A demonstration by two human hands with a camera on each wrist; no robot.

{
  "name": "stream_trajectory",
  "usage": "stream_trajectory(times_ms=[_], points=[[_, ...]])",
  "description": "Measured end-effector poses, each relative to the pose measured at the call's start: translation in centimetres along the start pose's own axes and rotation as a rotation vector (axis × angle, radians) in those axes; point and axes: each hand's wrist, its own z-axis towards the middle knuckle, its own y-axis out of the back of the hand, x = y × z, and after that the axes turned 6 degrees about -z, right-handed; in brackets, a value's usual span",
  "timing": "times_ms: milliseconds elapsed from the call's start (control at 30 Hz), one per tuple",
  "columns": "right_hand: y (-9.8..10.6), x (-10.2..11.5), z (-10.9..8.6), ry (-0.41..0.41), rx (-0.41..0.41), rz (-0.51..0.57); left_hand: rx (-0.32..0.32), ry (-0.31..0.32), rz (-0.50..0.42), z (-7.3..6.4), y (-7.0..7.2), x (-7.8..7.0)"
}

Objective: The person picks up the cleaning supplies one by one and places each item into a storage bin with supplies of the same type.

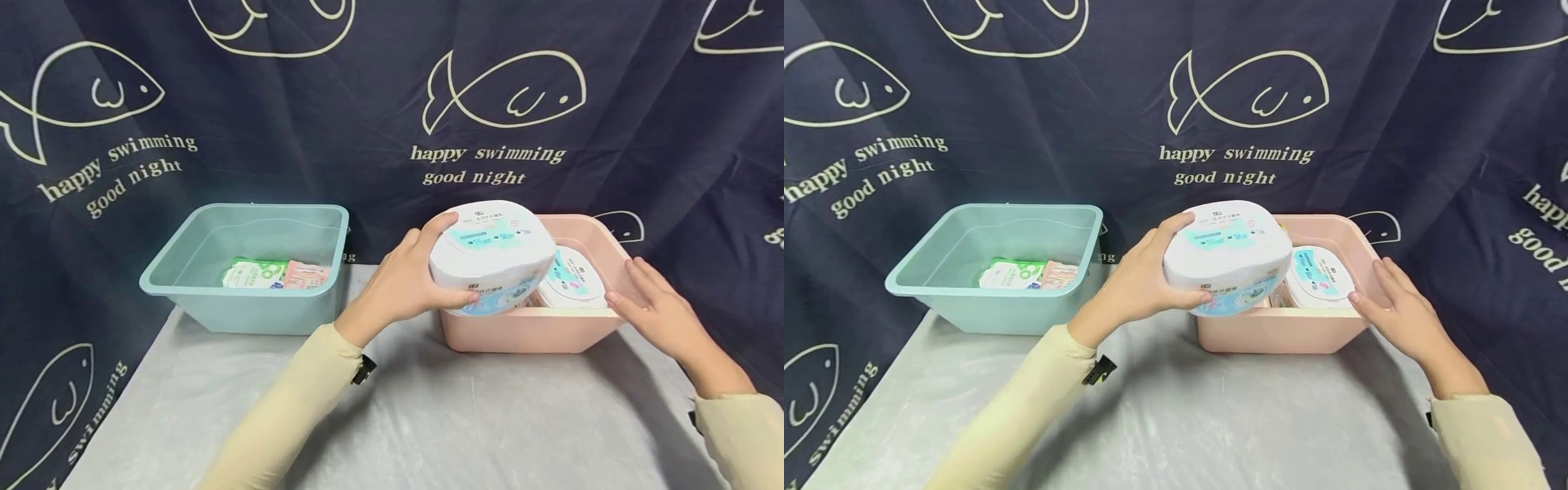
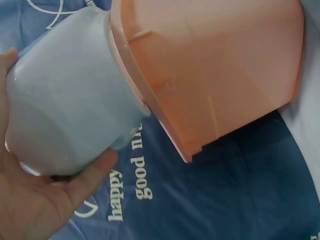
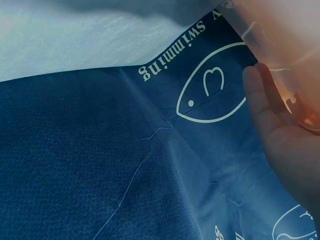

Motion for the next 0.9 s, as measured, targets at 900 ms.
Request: stream_trajectory(times_ms=[900], points=[[0.0, 0.5, -0.2, -0.025, -0.001, -0.003, 0.08, 0.146, 0.512, 5.8, -8.5, -1.8]])
